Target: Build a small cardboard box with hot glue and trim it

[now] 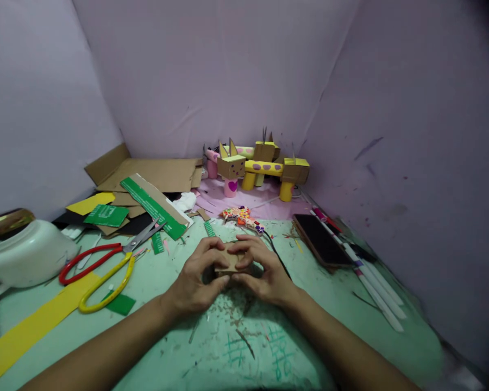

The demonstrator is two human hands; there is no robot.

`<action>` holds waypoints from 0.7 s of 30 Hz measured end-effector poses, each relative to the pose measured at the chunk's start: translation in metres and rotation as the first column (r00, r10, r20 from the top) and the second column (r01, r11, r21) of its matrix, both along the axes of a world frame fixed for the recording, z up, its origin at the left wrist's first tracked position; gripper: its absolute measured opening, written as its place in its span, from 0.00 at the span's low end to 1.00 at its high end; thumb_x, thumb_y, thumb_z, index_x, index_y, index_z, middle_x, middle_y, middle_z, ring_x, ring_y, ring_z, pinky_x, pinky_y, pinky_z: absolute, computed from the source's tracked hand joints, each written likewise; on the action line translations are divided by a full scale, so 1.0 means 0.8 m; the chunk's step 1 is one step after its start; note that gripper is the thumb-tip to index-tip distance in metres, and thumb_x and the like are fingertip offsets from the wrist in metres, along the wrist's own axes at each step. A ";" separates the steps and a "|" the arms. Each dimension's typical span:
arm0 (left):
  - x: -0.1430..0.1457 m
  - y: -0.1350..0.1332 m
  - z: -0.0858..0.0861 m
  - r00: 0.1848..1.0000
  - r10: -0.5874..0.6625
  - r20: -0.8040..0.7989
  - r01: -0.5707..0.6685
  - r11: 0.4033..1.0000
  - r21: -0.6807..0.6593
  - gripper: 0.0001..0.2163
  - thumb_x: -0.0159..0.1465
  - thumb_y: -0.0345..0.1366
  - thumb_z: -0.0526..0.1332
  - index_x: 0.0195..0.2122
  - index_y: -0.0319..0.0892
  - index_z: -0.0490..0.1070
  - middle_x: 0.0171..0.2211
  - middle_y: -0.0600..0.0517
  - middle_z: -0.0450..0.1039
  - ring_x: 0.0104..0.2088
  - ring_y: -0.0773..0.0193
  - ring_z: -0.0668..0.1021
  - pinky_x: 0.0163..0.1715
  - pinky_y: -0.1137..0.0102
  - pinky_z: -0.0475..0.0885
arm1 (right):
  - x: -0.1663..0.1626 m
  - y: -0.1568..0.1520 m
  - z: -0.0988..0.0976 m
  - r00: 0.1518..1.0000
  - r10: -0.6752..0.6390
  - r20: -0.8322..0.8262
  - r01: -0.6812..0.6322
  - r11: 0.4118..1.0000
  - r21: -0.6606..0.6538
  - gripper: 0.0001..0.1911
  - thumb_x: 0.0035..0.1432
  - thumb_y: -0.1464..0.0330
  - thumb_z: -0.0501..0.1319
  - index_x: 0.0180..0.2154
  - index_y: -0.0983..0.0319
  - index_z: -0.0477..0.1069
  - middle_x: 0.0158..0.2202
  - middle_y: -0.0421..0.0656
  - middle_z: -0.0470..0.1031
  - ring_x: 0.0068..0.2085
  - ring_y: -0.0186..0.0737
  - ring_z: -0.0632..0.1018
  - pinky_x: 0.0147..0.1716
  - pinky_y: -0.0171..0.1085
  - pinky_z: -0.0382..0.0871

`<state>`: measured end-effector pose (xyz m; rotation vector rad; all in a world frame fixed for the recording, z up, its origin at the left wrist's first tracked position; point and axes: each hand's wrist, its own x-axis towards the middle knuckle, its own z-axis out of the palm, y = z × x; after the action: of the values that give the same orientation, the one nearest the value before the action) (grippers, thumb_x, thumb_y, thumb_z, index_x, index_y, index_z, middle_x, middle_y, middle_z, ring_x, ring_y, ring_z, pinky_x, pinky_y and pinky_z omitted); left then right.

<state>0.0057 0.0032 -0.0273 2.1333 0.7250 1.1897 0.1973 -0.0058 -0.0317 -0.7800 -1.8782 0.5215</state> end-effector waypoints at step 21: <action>-0.013 0.010 0.002 0.985 -0.170 -0.010 0.170 0.983 0.065 0.07 0.56 0.24 0.64 0.32 0.41 0.70 0.44 0.48 0.64 0.45 0.61 0.73 0.45 0.67 0.71 | 0.019 0.005 -0.003 0.988 0.132 0.076 -0.137 0.988 0.066 0.05 0.57 0.65 0.65 0.33 0.58 0.71 0.48 0.50 0.79 0.59 0.49 0.70 0.58 0.55 0.62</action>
<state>-0.0047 0.0113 -0.0254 2.2037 0.4999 1.1319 0.2124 -0.0020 -0.0343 -0.6348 -2.0146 0.5135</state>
